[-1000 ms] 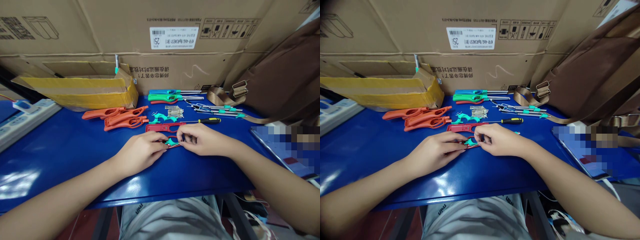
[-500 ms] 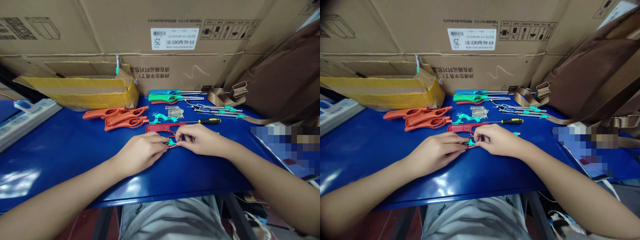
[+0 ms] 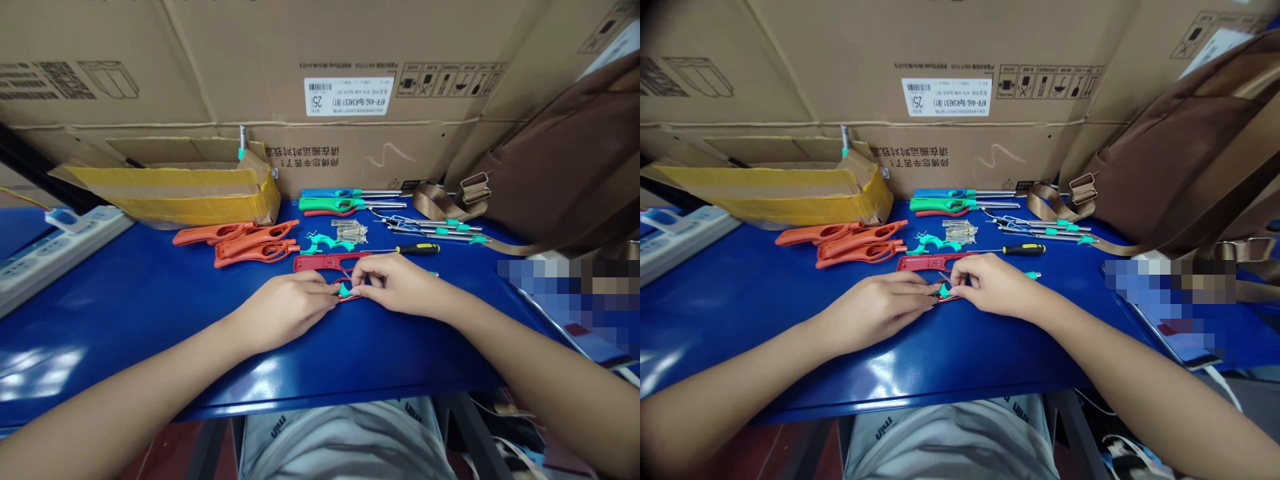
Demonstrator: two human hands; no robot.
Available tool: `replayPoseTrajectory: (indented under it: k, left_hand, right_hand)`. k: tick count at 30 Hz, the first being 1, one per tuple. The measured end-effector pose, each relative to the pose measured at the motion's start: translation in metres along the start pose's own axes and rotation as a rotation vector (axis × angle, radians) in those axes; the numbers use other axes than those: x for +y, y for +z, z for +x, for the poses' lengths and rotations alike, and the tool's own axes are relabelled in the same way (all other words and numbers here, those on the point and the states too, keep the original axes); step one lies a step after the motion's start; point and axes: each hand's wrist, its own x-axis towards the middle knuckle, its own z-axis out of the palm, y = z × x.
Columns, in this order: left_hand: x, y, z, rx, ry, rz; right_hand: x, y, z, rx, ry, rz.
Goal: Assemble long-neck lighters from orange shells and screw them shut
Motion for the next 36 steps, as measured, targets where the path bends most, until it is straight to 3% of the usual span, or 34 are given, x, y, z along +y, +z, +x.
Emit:
replayPoseTrajectory:
  k: [16,23,27,30,36]
  left_hand:
    - [-0.003,-0.004,0.000,0.077,-0.060,-0.044]
    - [-0.023,-0.005,0.006,0.251,-0.162,-0.047]
    - [-0.039,-0.010,0.021,0.266,-0.222,0.044]
    - [-0.050,-0.011,0.043,0.182,-0.274,0.125]
    - [-0.072,0.006,0.089,0.121,-0.393,0.139]
  right_hand:
    - [-0.004,-0.010,-0.003,-0.028,0.061,-0.046]
    - [0.000,-0.009,-0.002,-0.023,0.052,-0.046]
    - [0.004,-0.007,-0.001,-0.029,0.057,-0.025]
    - [0.006,-0.006,-0.001,-0.019,0.062,-0.015]
    - [0.001,-0.008,0.000,-0.025,0.086,-0.010]
